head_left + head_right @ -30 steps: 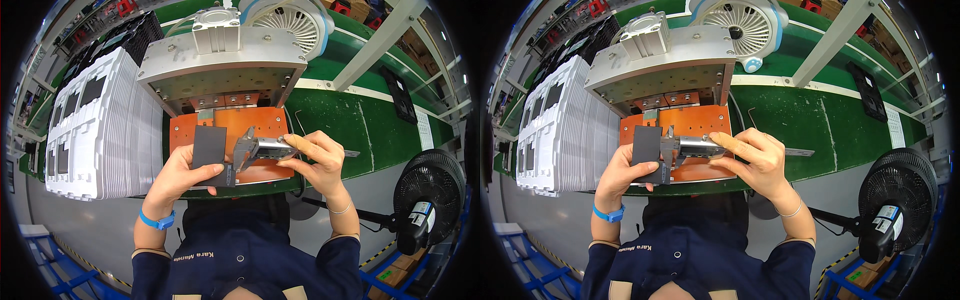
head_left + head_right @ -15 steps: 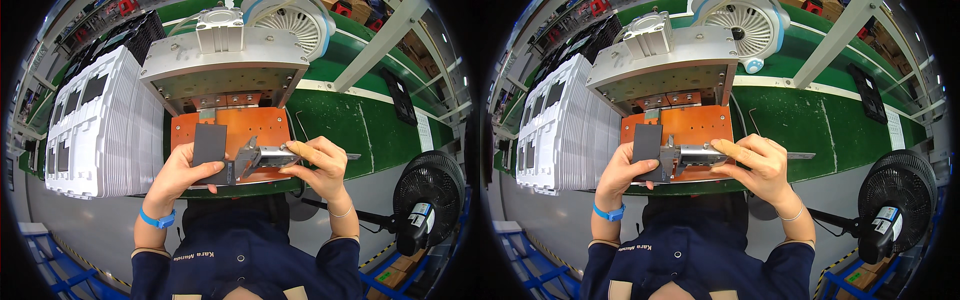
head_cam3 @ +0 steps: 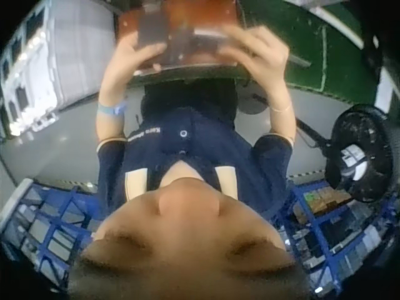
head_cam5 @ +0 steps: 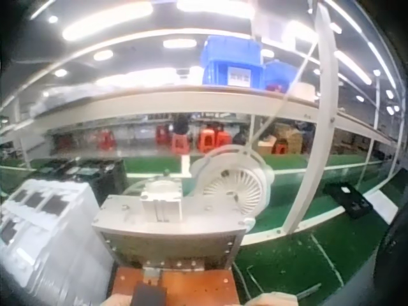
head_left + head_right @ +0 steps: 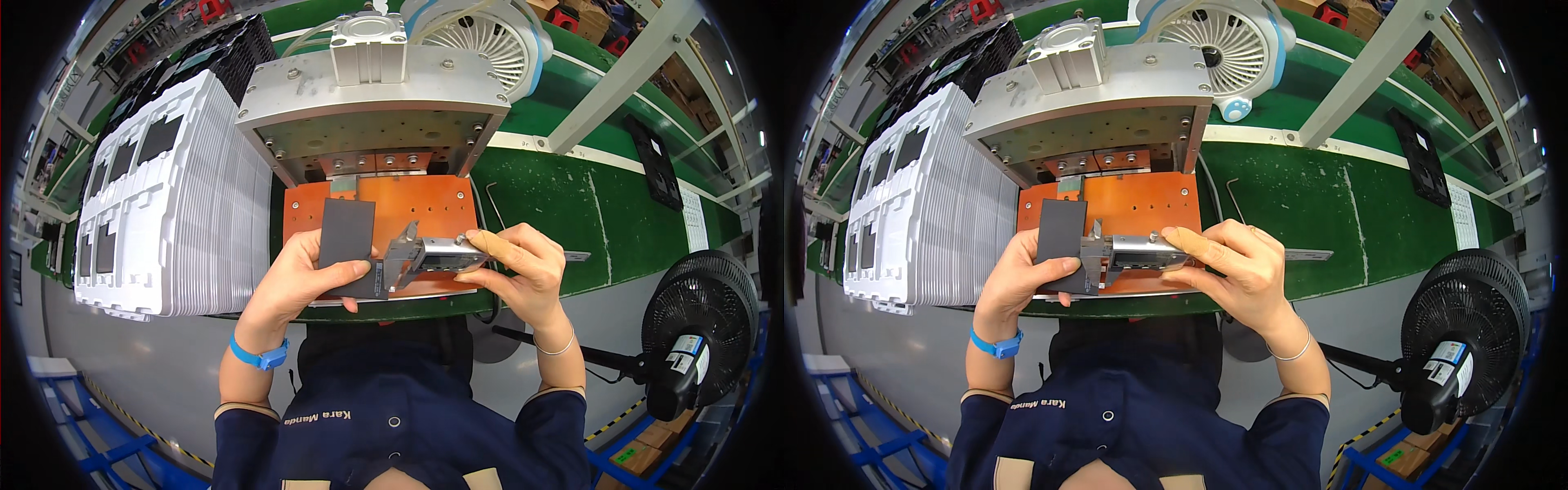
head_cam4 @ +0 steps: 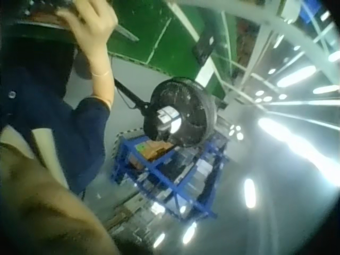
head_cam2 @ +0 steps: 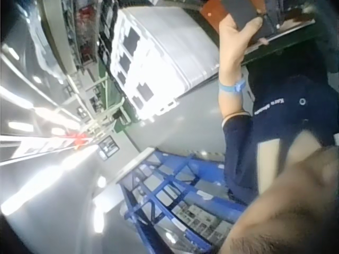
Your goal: The person repeatedly picks up small black rectangular components from a white tray and places them into a metal press machine. They operate the press to process each component and then return it to the tray. The person also uses a caliper to measure one of the components during the process.
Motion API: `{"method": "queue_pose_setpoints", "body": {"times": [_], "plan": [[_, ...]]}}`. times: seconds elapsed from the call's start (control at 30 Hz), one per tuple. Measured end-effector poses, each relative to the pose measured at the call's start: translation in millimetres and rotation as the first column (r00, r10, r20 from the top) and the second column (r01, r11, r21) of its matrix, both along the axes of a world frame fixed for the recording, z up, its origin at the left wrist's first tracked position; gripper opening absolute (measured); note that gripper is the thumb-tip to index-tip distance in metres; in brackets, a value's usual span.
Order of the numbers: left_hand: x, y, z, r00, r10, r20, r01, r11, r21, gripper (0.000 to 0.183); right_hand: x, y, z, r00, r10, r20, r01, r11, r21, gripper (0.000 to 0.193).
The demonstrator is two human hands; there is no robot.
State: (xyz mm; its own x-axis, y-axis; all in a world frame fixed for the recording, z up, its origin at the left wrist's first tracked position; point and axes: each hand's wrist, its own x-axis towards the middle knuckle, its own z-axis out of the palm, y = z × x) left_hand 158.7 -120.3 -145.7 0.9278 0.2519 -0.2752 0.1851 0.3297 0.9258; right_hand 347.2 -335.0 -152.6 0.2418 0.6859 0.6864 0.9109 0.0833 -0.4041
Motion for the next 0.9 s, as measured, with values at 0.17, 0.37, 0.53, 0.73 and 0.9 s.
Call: {"method": "queue_pose_setpoints", "body": {"times": [0.17,0.37,0.53,0.73,0.9], "plan": [[-0.2,-1.6,0.8,1.0,-0.014,0.0,0.014,1.0,0.01,0.023,-0.3,-1.9,2.8,1.0,-0.018,-0.001,0.018,1.0,0.004,0.048],[-51.0,-22.8,44.9,0.998,0.057,-0.031,-0.051,0.984,0.17,0.024,31.9,-33.7,14.9,0.952,-0.251,-0.177,0.257,0.966,0.01,0.052],[-148.6,-14.8,78.9,0.796,0.234,0.559,-0.597,0.148,0.788,0.023,110.1,-67.7,-46.2,0.776,-0.464,-0.427,0.482,0.873,-0.071,0.045],[-164.8,55.2,110.0,0.73,0.413,0.545,-0.266,-0.563,0.783,0.048,168.8,-119.8,-146.2,0.616,-0.785,-0.067,0.724,0.598,-0.345,0.044],[-164.2,74.8,81.7,0.779,0.516,0.356,-0.074,-0.489,0.869,0.041,152.7,-90.2,-144.9,0.599,-0.8,0.033,0.768,0.562,-0.309,0.044]]}}
